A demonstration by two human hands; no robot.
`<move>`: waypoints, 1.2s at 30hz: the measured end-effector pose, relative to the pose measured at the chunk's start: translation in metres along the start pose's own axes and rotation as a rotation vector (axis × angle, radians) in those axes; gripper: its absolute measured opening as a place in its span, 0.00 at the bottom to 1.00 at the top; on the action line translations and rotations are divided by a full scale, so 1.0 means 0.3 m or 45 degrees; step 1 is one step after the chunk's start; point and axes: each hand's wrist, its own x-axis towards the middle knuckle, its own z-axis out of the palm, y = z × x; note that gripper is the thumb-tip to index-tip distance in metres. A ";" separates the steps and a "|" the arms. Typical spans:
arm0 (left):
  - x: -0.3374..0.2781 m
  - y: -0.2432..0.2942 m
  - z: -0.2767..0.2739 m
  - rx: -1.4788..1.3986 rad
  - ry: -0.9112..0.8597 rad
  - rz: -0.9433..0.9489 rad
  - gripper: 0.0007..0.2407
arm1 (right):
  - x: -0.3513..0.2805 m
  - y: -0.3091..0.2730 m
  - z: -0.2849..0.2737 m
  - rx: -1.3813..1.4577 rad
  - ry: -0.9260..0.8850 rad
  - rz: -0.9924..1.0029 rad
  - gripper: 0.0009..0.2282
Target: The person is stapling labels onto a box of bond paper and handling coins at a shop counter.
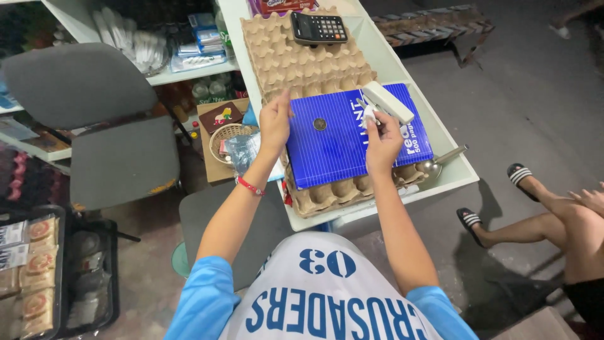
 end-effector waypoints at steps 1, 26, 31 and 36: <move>-0.023 0.059 -0.001 0.001 0.001 0.000 0.23 | 0.000 -0.002 0.000 0.001 -0.001 0.001 0.07; -0.198 0.089 -0.060 1.082 -0.809 0.875 0.15 | 0.006 0.015 -0.009 -0.006 -0.037 -0.098 0.06; -0.253 0.123 -0.129 0.988 -0.848 0.696 0.26 | 0.005 0.023 -0.004 -0.002 -0.053 -0.123 0.07; -0.309 0.086 -0.071 0.934 -0.666 0.603 0.23 | -0.003 0.006 0.006 -0.017 -0.067 -0.169 0.06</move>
